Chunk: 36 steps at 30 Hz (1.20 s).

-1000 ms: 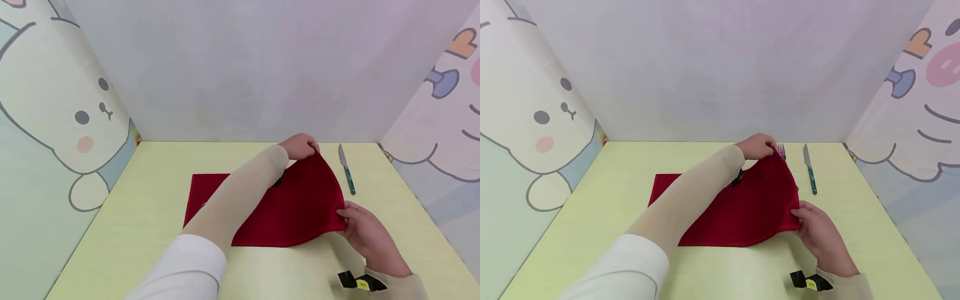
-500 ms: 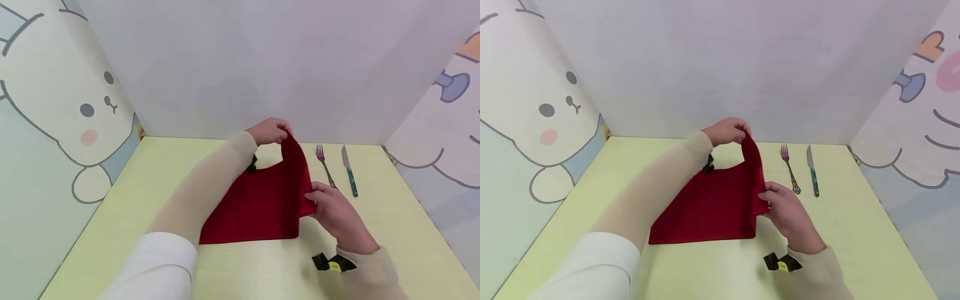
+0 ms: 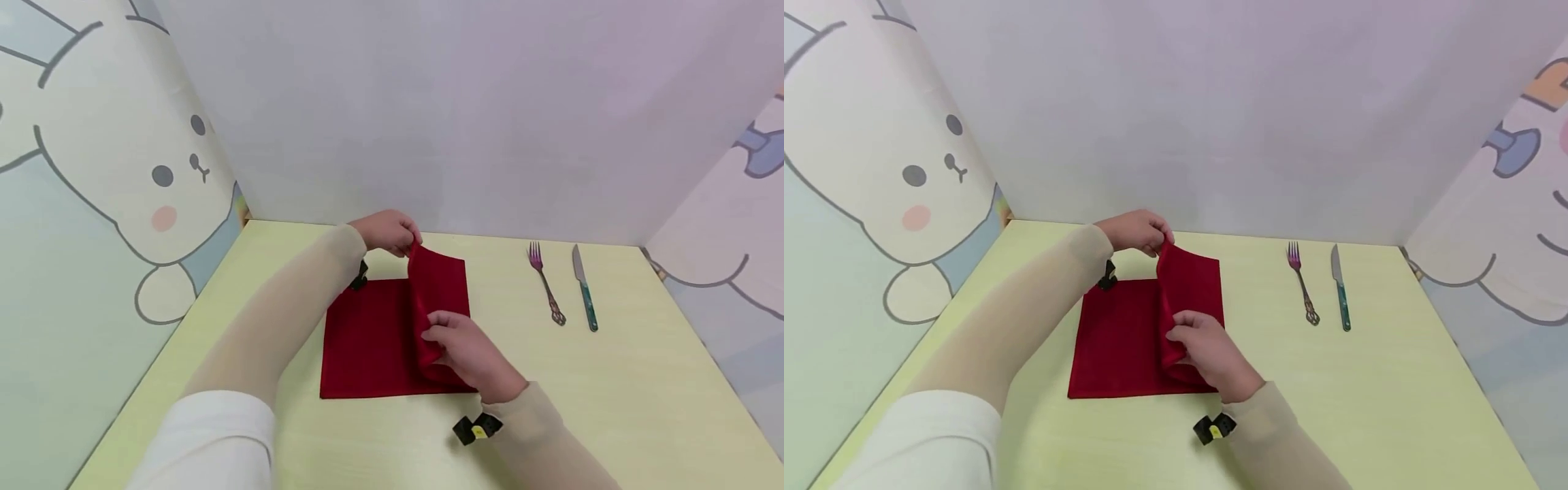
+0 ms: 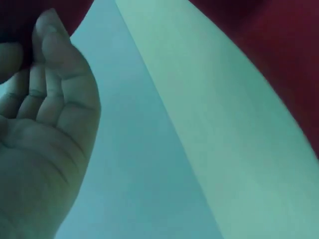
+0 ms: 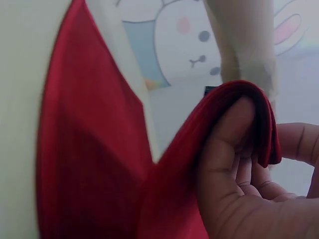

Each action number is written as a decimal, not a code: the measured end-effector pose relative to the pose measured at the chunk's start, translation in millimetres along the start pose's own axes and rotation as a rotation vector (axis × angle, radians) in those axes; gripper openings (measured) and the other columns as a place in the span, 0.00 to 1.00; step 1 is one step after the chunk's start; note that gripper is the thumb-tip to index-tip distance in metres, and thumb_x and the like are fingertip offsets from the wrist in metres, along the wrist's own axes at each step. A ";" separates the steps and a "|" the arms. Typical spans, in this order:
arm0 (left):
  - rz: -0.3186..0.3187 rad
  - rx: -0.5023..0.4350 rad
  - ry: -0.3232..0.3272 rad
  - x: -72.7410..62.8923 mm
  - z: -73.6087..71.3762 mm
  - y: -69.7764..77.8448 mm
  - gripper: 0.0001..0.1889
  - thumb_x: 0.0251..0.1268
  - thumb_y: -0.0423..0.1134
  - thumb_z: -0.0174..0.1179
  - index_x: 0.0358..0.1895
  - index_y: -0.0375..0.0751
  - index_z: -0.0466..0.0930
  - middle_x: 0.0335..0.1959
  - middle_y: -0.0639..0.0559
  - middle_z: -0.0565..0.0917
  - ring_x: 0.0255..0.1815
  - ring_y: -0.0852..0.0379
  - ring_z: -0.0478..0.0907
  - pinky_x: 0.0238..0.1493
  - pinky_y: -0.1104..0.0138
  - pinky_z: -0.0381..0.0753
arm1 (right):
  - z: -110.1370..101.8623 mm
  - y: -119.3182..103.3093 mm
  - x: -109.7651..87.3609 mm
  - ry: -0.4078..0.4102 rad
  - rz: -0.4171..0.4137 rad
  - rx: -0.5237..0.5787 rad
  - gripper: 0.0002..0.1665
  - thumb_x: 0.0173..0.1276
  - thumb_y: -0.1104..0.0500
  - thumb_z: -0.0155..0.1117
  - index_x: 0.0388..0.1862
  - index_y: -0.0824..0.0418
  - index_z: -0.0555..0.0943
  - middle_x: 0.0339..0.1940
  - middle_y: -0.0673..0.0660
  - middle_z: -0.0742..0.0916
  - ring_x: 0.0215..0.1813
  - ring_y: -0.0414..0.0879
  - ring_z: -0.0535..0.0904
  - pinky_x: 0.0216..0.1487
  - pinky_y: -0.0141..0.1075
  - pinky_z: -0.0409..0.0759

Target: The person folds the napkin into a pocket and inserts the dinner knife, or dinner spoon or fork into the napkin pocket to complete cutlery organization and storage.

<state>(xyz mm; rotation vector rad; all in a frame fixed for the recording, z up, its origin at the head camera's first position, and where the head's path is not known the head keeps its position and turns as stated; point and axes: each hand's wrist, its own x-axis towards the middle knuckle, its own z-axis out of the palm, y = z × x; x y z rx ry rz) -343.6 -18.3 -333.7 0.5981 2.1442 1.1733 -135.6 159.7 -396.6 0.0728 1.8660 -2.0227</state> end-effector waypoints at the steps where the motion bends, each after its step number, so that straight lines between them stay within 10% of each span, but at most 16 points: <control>1: -0.011 -0.021 -0.008 -1.7 1.4 -5.3 0.13 0.77 0.33 0.50 0.52 0.35 0.83 0.46 0.39 0.86 0.50 0.43 0.84 0.56 0.53 0.83 | 3.3 4.7 3.7 0.000 0.010 0.002 0.07 0.74 0.67 0.57 0.47 0.68 0.77 0.48 0.61 0.80 0.47 0.53 0.80 0.44 0.41 0.84; 7: -0.089 -0.079 0.050 -11.7 13.0 -37.2 0.14 0.77 0.42 0.60 0.53 0.35 0.83 0.48 0.41 0.85 0.46 0.49 0.85 0.51 0.58 0.86 | 12.5 27.4 22.0 -0.004 0.052 0.021 0.07 0.74 0.66 0.59 0.45 0.70 0.77 0.45 0.61 0.81 0.45 0.52 0.80 0.43 0.42 0.84; 16: -0.272 0.107 0.223 -19.2 22.0 -87.5 0.16 0.72 0.34 0.63 0.59 0.34 0.82 0.47 0.43 0.84 0.32 0.56 0.82 0.37 0.66 0.86 | 17.3 46.2 27.0 -0.044 0.061 -0.072 0.10 0.74 0.65 0.61 0.49 0.72 0.80 0.42 0.58 0.82 0.41 0.49 0.81 0.42 0.41 0.86; 22: -0.236 0.113 0.224 -27.4 25.7 -107.4 0.07 0.72 0.34 0.60 0.46 0.37 0.86 0.35 0.46 0.86 0.34 0.54 0.83 0.39 0.66 0.83 | 20.1 48.4 26.5 -0.044 0.047 -0.144 0.12 0.73 0.63 0.63 0.50 0.70 0.83 0.47 0.60 0.84 0.42 0.50 0.83 0.43 0.42 0.86; 36: -0.106 -0.095 0.282 -48.7 17.1 -125.1 0.12 0.76 0.34 0.53 0.56 0.37 0.81 0.48 0.42 0.82 0.43 0.48 0.78 0.45 0.61 0.81 | 65.1 34.9 32.2 -0.088 0.005 -0.207 0.11 0.73 0.61 0.66 0.51 0.64 0.85 0.41 0.57 0.85 0.37 0.48 0.81 0.40 0.40 0.85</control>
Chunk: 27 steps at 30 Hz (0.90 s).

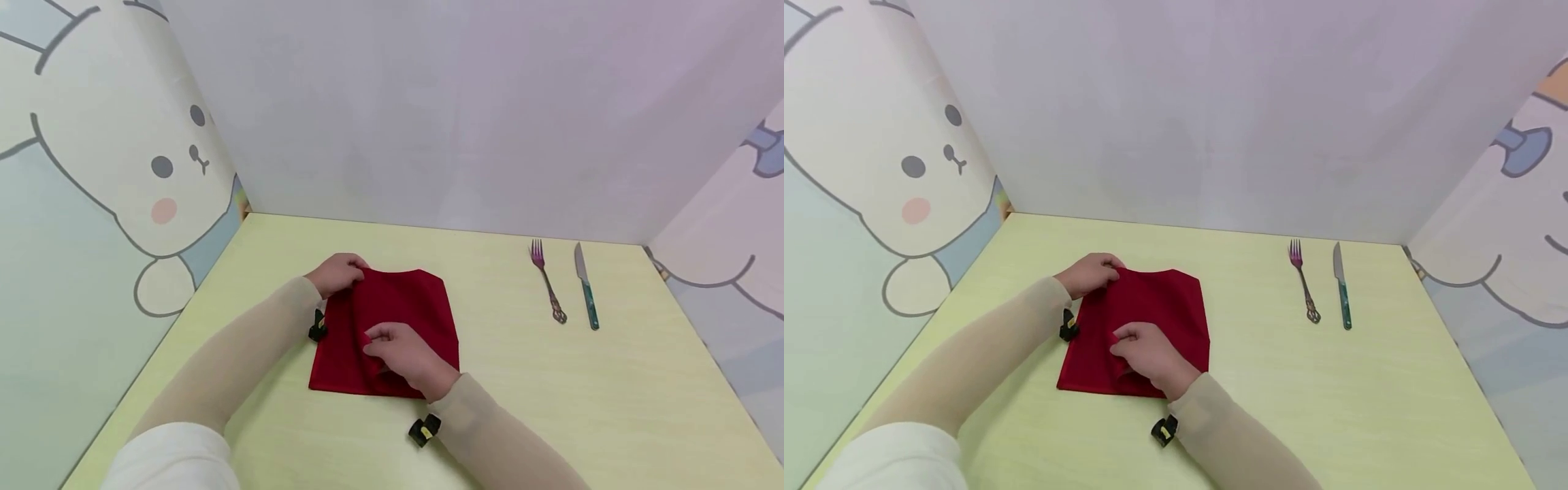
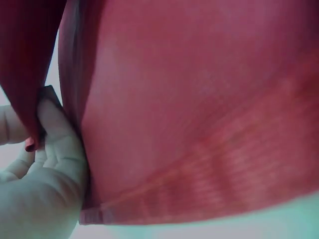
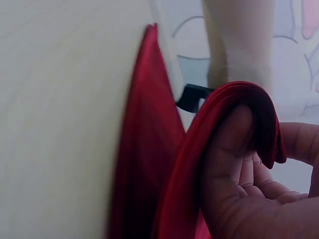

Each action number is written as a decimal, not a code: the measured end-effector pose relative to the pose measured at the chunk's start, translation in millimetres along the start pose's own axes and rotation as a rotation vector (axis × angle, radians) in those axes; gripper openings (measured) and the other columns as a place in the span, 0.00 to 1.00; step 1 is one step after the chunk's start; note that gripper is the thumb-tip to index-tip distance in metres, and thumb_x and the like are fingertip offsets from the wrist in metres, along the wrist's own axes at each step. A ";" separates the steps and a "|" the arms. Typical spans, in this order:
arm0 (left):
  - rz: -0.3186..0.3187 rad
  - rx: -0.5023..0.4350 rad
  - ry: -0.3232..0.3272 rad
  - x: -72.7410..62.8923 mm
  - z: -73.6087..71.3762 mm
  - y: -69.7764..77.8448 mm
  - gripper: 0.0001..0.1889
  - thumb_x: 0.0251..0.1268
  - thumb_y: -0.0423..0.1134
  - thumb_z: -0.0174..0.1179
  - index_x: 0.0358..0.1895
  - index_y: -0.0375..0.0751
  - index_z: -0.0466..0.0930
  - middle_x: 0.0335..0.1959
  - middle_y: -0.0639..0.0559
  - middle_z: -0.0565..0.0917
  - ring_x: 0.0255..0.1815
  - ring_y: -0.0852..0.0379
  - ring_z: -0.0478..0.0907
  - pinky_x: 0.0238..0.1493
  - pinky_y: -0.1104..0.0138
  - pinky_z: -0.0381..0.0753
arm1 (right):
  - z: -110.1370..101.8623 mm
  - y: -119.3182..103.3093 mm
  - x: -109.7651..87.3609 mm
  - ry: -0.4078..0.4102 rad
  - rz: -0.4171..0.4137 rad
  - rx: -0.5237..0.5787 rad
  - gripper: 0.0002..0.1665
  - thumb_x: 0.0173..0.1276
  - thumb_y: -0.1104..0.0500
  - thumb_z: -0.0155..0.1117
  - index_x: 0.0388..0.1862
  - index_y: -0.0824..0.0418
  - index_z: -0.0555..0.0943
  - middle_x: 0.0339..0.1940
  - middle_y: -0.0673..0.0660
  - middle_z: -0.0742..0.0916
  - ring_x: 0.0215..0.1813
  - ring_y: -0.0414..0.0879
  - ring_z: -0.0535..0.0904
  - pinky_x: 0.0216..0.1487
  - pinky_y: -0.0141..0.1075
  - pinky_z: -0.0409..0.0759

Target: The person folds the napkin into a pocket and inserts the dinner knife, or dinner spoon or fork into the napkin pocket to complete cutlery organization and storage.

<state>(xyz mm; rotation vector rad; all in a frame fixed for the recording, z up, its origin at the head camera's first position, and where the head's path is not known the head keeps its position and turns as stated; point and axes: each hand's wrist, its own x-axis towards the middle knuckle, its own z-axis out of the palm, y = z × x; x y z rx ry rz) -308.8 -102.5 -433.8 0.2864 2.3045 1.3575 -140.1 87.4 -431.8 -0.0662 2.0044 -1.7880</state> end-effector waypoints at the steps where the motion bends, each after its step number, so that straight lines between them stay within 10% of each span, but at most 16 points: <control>1: 0.000 0.007 -0.003 0.9 -0.4 -0.2 0.12 0.77 0.34 0.53 0.56 0.37 0.81 0.49 0.43 0.82 0.43 0.48 0.78 0.45 0.61 0.80 | 2.9 2.0 1.9 -0.004 0.005 -0.010 0.12 0.72 0.61 0.66 0.51 0.64 0.85 0.40 0.57 0.85 0.37 0.48 0.82 0.40 0.40 0.85; 10: 0.048 0.374 0.012 5.7 -13.2 8.2 0.08 0.72 0.36 0.62 0.50 0.41 0.83 0.43 0.47 0.84 0.42 0.50 0.80 0.46 0.59 0.81 | 9.0 12.1 8.5 -0.014 0.062 -0.027 0.11 0.71 0.62 0.68 0.50 0.63 0.85 0.43 0.57 0.85 0.37 0.51 0.85 0.42 0.42 0.86; 27: -0.031 0.092 -0.032 5.3 -38.3 -15.2 0.09 0.73 0.33 0.61 0.49 0.35 0.85 0.47 0.43 0.83 0.45 0.50 0.81 0.49 0.63 0.83 | 20.2 -9.9 10.6 -0.040 0.050 0.031 0.14 0.70 0.63 0.69 0.54 0.64 0.84 0.42 0.57 0.86 0.40 0.50 0.84 0.43 0.43 0.87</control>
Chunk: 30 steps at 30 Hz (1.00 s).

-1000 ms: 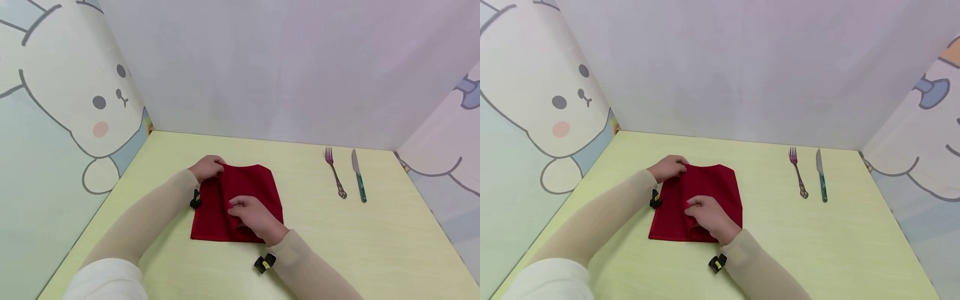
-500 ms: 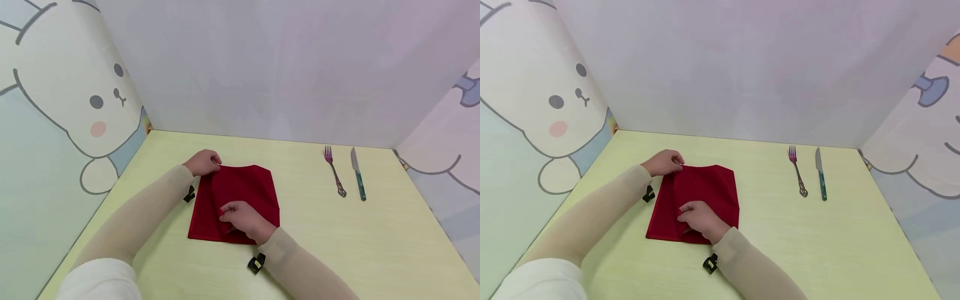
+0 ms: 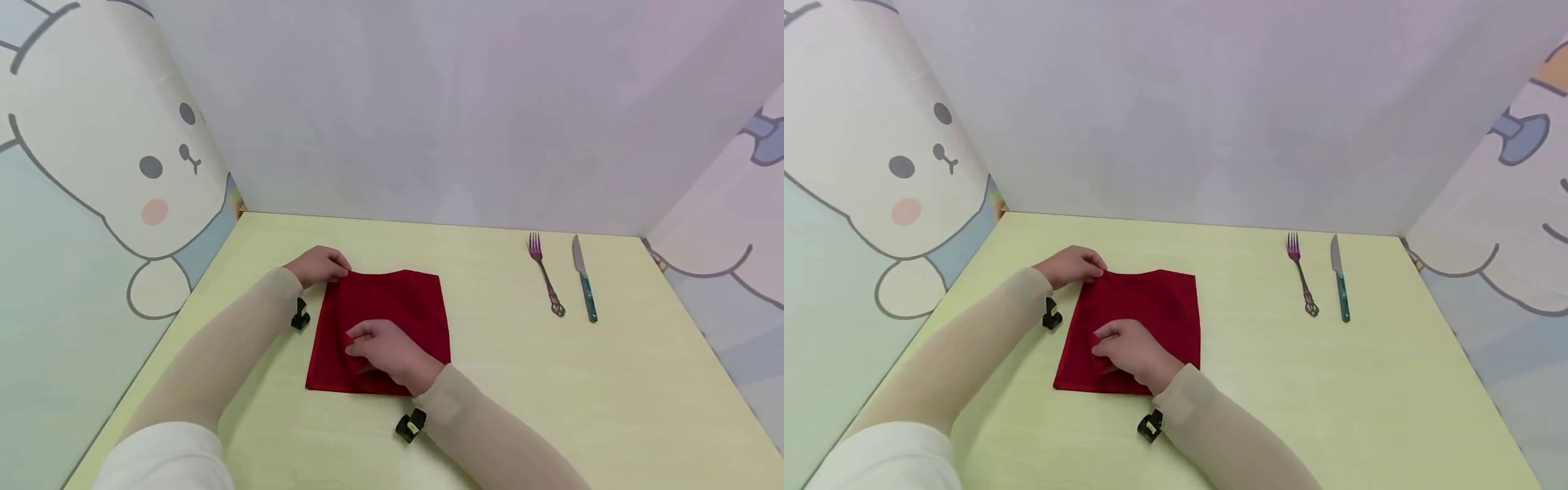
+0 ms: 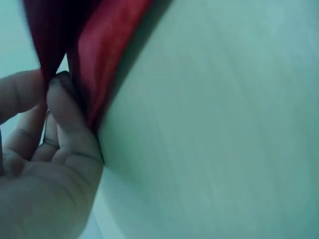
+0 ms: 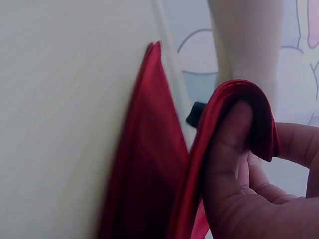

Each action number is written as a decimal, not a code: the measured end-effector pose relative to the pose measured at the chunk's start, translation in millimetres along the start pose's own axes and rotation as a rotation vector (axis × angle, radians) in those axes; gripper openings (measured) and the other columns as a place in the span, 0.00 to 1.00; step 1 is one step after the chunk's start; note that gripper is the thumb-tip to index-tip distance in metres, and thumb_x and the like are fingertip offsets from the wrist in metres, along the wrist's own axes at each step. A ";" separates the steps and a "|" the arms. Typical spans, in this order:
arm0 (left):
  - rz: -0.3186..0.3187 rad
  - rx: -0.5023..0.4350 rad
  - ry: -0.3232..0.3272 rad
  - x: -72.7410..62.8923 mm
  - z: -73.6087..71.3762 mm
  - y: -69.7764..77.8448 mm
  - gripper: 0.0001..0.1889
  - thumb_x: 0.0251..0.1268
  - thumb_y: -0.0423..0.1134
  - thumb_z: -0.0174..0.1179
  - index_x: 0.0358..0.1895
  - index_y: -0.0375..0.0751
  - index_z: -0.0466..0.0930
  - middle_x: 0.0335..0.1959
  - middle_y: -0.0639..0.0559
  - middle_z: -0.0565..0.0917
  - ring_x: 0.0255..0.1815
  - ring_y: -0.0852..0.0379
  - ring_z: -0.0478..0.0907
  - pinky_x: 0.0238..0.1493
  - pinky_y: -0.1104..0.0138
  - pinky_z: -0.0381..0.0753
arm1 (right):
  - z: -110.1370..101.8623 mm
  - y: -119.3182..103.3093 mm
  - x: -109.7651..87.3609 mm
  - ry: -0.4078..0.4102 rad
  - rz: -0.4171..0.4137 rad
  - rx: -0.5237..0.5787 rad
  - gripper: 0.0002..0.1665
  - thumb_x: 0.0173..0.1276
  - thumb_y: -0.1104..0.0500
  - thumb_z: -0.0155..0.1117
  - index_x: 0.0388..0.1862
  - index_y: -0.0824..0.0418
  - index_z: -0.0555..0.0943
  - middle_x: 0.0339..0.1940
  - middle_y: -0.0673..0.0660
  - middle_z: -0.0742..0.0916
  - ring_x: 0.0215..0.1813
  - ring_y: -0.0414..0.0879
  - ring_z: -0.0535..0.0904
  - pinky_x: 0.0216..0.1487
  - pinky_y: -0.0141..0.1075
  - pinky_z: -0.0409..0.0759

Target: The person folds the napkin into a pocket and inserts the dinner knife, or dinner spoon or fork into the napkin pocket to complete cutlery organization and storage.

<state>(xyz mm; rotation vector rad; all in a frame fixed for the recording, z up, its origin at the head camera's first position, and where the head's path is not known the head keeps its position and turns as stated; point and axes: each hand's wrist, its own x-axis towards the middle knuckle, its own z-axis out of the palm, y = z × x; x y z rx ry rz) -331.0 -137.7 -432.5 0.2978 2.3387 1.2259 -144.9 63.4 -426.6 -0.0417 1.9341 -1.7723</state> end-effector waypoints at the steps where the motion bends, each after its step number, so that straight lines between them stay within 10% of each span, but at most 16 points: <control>1: 0.002 -0.018 0.003 -0.9 -0.9 -0.4 0.09 0.73 0.33 0.60 0.49 0.34 0.85 0.48 0.43 0.83 0.45 0.50 0.81 0.50 0.63 0.83 | 3.4 -2.1 2.1 -0.007 -0.003 0.001 0.14 0.70 0.64 0.69 0.54 0.64 0.84 0.40 0.58 0.86 0.40 0.50 0.84 0.42 0.43 0.88; 7: 0.012 -0.046 0.031 -9.5 -2.5 3.2 0.11 0.73 0.32 0.59 0.52 0.31 0.84 0.51 0.40 0.82 0.47 0.49 0.79 0.53 0.60 0.82 | 19.8 -4.1 14.4 -0.048 0.020 -0.009 0.16 0.71 0.65 0.67 0.56 0.67 0.83 0.40 0.58 0.85 0.41 0.49 0.84 0.41 0.43 0.88; 17: 0.026 0.235 0.063 -3.3 -10.8 -2.3 0.07 0.69 0.33 0.62 0.43 0.39 0.89 0.37 0.49 0.86 0.39 0.51 0.77 0.41 0.62 0.78 | 25.9 4.2 18.6 -0.011 0.052 -0.046 0.14 0.70 0.66 0.66 0.54 0.67 0.84 0.42 0.57 0.84 0.38 0.50 0.85 0.43 0.43 0.87; 30: 0.009 0.202 0.068 -6.3 -16.5 -9.6 0.08 0.70 0.33 0.61 0.44 0.37 0.89 0.40 0.46 0.86 0.40 0.50 0.79 0.42 0.62 0.80 | 49.8 -6.4 28.4 -0.017 0.057 -0.087 0.13 0.72 0.65 0.65 0.53 0.64 0.84 0.42 0.53 0.83 0.30 0.49 0.85 0.39 0.40 0.86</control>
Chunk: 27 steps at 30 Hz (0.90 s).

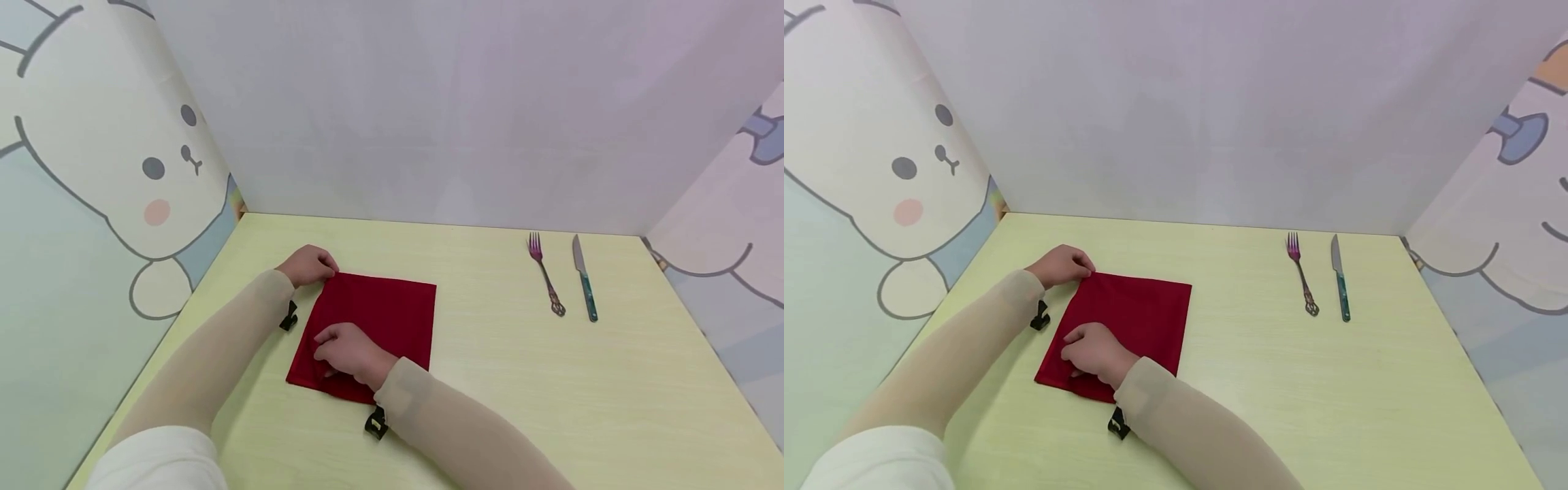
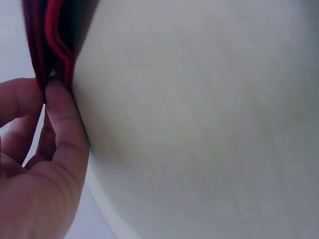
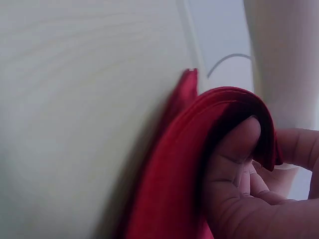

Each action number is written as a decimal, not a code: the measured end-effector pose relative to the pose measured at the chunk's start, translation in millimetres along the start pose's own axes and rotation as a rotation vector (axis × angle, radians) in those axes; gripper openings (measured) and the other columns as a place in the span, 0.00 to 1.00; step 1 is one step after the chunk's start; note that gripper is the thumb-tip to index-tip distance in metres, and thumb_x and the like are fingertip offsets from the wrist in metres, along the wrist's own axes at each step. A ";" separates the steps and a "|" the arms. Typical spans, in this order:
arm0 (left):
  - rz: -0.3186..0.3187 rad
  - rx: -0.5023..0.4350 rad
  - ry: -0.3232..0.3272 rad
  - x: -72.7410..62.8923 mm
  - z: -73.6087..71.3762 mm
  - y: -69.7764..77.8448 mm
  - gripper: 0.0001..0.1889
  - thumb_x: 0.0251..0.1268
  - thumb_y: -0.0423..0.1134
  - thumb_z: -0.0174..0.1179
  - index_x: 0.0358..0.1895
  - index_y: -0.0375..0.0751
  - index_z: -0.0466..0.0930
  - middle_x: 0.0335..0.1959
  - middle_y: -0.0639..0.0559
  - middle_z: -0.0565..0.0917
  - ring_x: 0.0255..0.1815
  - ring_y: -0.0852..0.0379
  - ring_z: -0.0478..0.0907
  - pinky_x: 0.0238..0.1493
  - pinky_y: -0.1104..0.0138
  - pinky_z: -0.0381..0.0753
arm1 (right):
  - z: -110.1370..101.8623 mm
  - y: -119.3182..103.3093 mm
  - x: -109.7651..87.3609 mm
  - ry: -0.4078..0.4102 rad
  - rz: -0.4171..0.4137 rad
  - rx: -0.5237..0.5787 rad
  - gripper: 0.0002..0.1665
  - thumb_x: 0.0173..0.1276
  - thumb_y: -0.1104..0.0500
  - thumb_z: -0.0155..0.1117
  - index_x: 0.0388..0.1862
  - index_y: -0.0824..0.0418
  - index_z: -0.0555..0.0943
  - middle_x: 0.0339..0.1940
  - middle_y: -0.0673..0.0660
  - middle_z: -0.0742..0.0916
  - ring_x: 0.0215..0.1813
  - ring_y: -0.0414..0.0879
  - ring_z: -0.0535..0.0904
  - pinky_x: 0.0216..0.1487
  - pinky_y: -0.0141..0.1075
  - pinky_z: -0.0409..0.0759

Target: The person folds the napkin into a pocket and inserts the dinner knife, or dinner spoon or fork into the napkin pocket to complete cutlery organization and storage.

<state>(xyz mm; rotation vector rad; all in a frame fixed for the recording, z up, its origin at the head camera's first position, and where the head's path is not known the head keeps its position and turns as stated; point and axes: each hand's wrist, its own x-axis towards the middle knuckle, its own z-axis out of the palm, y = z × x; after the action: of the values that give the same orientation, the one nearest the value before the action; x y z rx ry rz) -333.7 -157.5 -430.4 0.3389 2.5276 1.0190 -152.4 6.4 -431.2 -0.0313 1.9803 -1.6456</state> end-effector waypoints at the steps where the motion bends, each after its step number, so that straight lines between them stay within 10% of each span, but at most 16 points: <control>1: 0.001 0.003 -0.001 0.2 0.1 -0.7 0.08 0.70 0.33 0.61 0.45 0.38 0.88 0.40 0.47 0.86 0.40 0.51 0.79 0.42 0.62 0.80 | 1.3 1.0 0.7 0.002 0.005 -0.011 0.13 0.72 0.65 0.65 0.53 0.64 0.84 0.41 0.53 0.83 0.29 0.49 0.85 0.39 0.40 0.86; 27: 0.022 0.045 0.052 12.3 7.7 4.9 0.08 0.70 0.32 0.60 0.45 0.38 0.88 0.42 0.47 0.86 0.43 0.49 0.78 0.47 0.59 0.78 | -23.6 4.4 -5.5 0.015 -0.065 -0.331 0.12 0.73 0.64 0.59 0.51 0.62 0.84 0.27 0.53 0.84 0.26 0.45 0.80 0.34 0.36 0.78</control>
<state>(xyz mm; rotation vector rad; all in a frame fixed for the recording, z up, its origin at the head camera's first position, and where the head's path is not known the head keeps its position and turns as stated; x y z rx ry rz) -340.9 -144.9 -435.3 0.3583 2.6018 0.9932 -156.4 30.7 -430.9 -0.2090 2.2636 -1.3420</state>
